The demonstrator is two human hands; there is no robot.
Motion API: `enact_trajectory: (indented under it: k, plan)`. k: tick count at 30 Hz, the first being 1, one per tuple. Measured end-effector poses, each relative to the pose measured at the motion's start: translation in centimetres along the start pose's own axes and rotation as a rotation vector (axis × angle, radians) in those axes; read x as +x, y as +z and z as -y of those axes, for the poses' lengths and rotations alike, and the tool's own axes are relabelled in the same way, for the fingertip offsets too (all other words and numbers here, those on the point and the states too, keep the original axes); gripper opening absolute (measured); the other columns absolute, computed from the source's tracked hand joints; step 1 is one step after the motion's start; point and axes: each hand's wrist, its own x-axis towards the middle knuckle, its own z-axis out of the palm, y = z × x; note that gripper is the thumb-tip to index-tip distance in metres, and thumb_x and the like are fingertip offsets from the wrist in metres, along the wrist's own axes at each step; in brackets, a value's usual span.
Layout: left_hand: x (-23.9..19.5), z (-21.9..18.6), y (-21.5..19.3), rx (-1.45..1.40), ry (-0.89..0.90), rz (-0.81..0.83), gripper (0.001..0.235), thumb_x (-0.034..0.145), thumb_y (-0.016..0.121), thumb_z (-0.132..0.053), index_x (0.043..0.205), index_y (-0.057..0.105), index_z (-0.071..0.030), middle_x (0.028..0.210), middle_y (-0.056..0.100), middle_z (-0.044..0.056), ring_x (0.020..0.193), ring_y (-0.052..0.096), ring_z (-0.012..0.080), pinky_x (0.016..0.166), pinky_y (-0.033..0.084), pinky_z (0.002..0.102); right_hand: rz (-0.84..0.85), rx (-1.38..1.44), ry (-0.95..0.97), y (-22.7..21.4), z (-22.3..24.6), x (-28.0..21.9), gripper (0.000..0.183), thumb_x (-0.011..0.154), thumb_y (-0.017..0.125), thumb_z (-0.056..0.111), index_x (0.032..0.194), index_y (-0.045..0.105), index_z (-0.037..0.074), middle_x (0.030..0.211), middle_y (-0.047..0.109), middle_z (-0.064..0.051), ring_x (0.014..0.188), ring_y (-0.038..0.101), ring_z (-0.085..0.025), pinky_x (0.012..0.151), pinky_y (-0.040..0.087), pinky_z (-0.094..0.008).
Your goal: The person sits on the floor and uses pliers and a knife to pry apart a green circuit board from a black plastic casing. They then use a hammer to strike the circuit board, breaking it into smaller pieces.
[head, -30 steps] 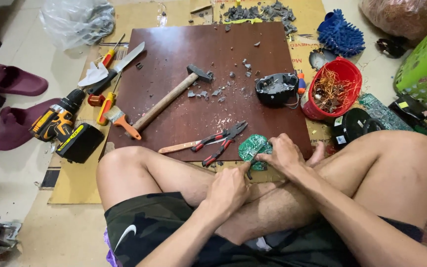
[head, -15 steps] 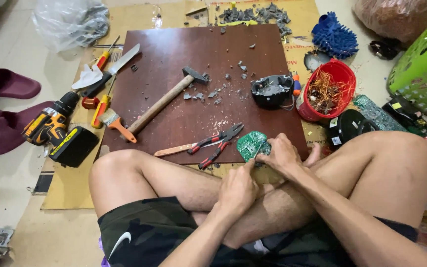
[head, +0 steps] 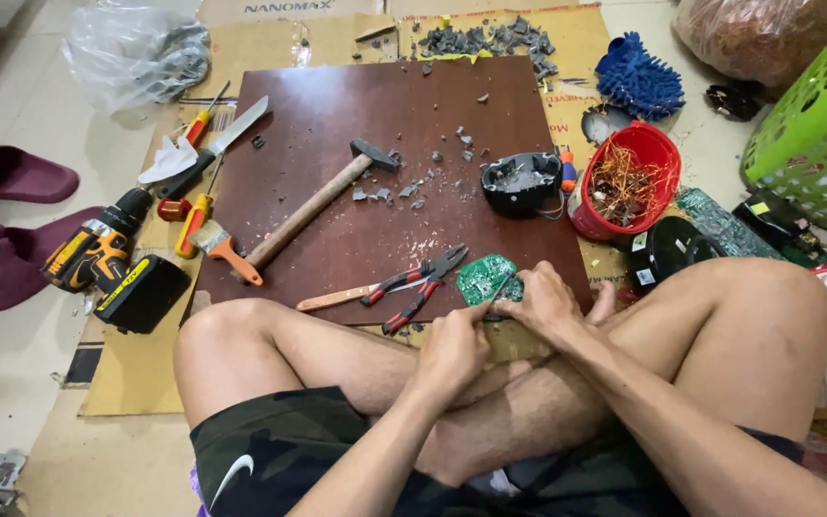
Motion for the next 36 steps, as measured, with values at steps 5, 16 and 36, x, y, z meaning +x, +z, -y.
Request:
enact_trajectory:
  k: [5,16,36]
  plan:
    - [-2.3,-3.5,-2.0,0.380,0.034,-0.011,0.048,0.101,0.046,-0.025,0.135,0.066,-0.052,0.109,0.078,0.017,0.111,0.075,0.0384,0.093,0.063,0.052,-0.004,0.025,-0.005,-0.9,0.8,-0.5,0.078,0.074,0.090,0.057,0.135,0.072,0.011,0.130,0.062,-0.011,0.129,0.065,-0.036,0.102,0.058,-0.054]
    - [-1.3,-1.8,-4.3,-0.618,-0.178,0.007,0.046,0.102,0.058,-0.025,0.147,0.061,-0.013,0.074,0.064,0.009,0.038,0.052,0.0166,0.028,0.041,0.032,-0.029,0.032,0.032,-2.3,2.9,-2.8,0.083,0.077,0.087,0.054,0.146,0.058,0.020,0.134,0.061,-0.011,0.127,0.067,-0.036,0.101,0.058,-0.054]
    - [2.9,-1.0,-10.7,0.691,0.234,-0.188,0.060,0.088,0.071,-0.051,0.128,0.067,-0.006,0.130,0.063,0.018,0.128,0.057,0.0380,0.102,0.050,0.060,-0.057,0.002,-0.173,-1.4,2.4,-2.6,0.066,0.089,0.081,0.041,0.143,0.057,0.012,0.133,0.061,-0.015,0.123,0.065,-0.041,0.104,0.054,-0.051]
